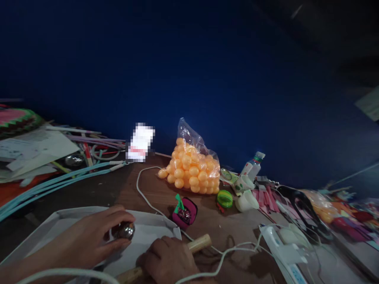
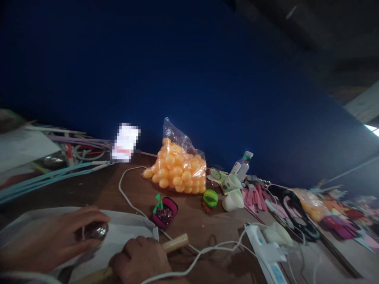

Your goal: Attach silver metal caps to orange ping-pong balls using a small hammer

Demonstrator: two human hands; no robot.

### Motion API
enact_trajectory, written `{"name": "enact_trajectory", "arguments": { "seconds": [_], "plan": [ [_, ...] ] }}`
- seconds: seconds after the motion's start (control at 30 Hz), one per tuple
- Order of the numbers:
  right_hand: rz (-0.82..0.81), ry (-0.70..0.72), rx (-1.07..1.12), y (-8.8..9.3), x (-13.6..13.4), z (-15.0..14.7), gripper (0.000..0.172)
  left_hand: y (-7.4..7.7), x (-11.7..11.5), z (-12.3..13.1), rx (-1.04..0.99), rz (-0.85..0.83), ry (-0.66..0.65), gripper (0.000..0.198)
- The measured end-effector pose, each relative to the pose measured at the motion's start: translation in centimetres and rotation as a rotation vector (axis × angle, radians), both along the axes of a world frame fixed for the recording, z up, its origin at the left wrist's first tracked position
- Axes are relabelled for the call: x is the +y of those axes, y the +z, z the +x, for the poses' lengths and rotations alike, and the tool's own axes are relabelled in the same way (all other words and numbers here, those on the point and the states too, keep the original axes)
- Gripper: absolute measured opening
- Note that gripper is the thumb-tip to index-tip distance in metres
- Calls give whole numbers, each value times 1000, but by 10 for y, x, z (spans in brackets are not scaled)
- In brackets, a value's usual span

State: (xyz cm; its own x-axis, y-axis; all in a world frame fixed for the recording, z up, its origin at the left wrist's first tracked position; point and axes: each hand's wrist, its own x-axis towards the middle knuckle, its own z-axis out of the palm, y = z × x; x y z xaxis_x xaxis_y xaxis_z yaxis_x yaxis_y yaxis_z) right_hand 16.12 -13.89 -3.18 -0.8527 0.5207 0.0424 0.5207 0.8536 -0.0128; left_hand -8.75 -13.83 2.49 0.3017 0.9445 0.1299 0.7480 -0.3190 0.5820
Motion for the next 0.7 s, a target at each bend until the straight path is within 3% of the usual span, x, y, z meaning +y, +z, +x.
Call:
{"name": "enact_trajectory", "arguments": {
  "seconds": [0.23, 0.47, 0.7],
  "plan": [
    [-27, 11, -20, 2, 2, 1, 34, 11, -1, 1, -1, -98, -5, 16],
    [-77, -11, -20, 9, 1, 0, 34, -3, -1, -4, 3, -196, -51, 24],
    [-64, -13, -16, 10, 0, 0, 32, -9, 2, -6, 0, -189, -53, 27]
  ]
}}
